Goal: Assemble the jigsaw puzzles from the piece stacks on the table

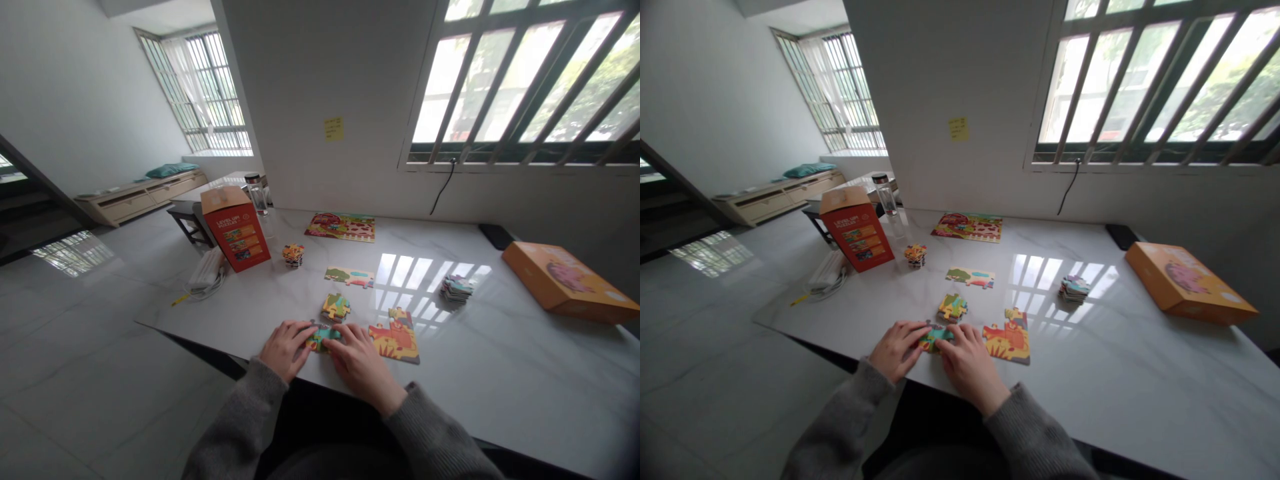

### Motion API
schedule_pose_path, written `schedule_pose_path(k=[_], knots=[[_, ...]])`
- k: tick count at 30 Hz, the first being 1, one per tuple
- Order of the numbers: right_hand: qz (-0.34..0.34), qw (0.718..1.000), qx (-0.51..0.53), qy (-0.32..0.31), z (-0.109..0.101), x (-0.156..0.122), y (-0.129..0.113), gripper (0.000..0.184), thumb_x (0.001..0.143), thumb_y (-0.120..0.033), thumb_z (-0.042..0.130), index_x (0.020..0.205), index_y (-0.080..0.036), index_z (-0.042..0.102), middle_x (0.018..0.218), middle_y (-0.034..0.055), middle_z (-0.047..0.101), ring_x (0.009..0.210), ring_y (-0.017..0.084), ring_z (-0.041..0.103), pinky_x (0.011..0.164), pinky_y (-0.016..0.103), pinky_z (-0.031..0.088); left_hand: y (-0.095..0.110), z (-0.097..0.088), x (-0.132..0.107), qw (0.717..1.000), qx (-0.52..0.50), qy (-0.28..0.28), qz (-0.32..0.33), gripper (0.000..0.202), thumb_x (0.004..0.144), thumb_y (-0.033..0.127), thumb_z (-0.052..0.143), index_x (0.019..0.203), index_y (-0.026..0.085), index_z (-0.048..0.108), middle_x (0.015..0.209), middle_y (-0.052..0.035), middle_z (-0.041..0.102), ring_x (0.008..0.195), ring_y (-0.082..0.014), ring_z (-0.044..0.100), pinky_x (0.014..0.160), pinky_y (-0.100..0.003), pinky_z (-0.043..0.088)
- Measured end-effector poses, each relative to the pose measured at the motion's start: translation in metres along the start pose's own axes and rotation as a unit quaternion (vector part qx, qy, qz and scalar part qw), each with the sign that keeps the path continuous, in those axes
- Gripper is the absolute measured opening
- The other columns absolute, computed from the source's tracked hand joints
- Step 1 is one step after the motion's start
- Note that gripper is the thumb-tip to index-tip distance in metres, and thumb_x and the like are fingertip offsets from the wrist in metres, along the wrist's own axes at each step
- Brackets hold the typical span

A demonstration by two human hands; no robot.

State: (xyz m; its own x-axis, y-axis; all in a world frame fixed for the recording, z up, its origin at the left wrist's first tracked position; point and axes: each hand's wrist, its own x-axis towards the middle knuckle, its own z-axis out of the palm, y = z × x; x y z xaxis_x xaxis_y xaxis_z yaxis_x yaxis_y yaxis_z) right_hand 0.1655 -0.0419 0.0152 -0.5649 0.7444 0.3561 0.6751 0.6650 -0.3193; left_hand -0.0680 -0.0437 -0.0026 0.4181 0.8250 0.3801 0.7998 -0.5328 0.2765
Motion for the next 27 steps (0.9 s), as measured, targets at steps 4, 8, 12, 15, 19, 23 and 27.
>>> schedule_pose_path(k=[4,8,12,15,19,23,27], knots=[[0.003,1.000,-0.001,-0.005,-0.003,0.000,-0.002,0.027,0.095,-0.018,0.059,0.119,-0.030,0.064,0.131,0.0069,0.058,0.116,0.027,0.050,0.098,0.043,0.044,0.000,0.000,0.000,1.000,0.004,0.002,-0.004,0.031,0.093,0.022,0.055,0.123,0.026,0.066,0.129,-0.0058,0.062,0.116,-0.0249,0.051,0.100,-0.043,0.046],[0.022,1.000,-0.012,-0.002,-0.003,-0.001,-0.004,0.028,0.096,-0.019,0.057,0.120,-0.030,0.063,0.132,0.0070,0.058,0.116,0.027,0.050,0.098,0.043,0.044,-0.001,0.000,0.000,1.000,0.013,-0.006,-0.001,0.035,0.095,0.024,0.054,0.128,0.028,0.064,0.131,-0.0060,0.061,0.117,-0.0257,0.050,0.099,-0.044,0.047],[0.021,1.000,-0.016,0.001,-0.002,-0.001,-0.004,0.028,0.096,-0.019,0.056,0.120,-0.030,0.063,0.132,0.0076,0.058,0.115,0.027,0.050,0.097,0.043,0.044,-0.003,0.000,-0.001,1.000,0.011,-0.011,0.013,0.040,0.095,0.021,0.052,0.132,0.031,0.063,0.133,-0.0062,0.060,0.118,-0.0261,0.050,0.099,-0.044,0.047],[0.022,1.000,-0.017,0.004,-0.001,-0.002,-0.003,0.028,0.097,-0.019,0.055,0.121,-0.030,0.063,0.132,0.0072,0.057,0.115,0.027,0.050,0.098,0.042,0.044,-0.005,0.000,0.000,1.000,0.009,-0.014,0.018,0.040,0.095,0.021,0.052,0.132,0.029,0.063,0.133,-0.0067,0.060,0.118,-0.0263,0.050,0.100,-0.044,0.046],[0.028,0.999,-0.025,0.001,0.001,-0.002,-0.003,0.028,0.094,-0.017,0.058,0.119,-0.028,0.063,0.133,0.0075,0.057,0.117,0.027,0.049,0.100,0.043,0.043,-0.003,0.000,0.000,1.000,0.009,-0.018,0.008,0.041,0.095,0.021,0.053,0.134,0.028,0.060,0.132,-0.0058,0.062,0.118,-0.0257,0.050,0.100,-0.043,0.045],[0.017,0.999,-0.027,0.000,0.004,-0.004,-0.001,0.037,0.094,-0.016,0.057,0.127,-0.031,0.060,0.139,0.0089,0.053,0.127,0.029,0.044,0.104,0.046,0.041,-0.005,0.001,-0.002,1.000,0.010,-0.021,0.011,0.035,0.095,0.021,0.052,0.127,0.029,0.065,0.133,-0.0046,0.061,0.119,-0.0258,0.049,0.100,-0.043,0.044],[0.014,0.999,-0.033,-0.001,0.007,-0.004,0.002,0.042,0.094,-0.017,0.058,0.133,-0.035,0.059,0.140,0.0096,0.051,0.129,0.031,0.043,0.105,0.048,0.042,-0.015,0.002,-0.002,0.999,-0.004,-0.025,0.046,0.042,0.091,0.017,0.052,0.129,0.030,0.064,0.133,-0.0058,0.060,0.117,-0.0263,0.050,0.099,-0.044,0.046]])
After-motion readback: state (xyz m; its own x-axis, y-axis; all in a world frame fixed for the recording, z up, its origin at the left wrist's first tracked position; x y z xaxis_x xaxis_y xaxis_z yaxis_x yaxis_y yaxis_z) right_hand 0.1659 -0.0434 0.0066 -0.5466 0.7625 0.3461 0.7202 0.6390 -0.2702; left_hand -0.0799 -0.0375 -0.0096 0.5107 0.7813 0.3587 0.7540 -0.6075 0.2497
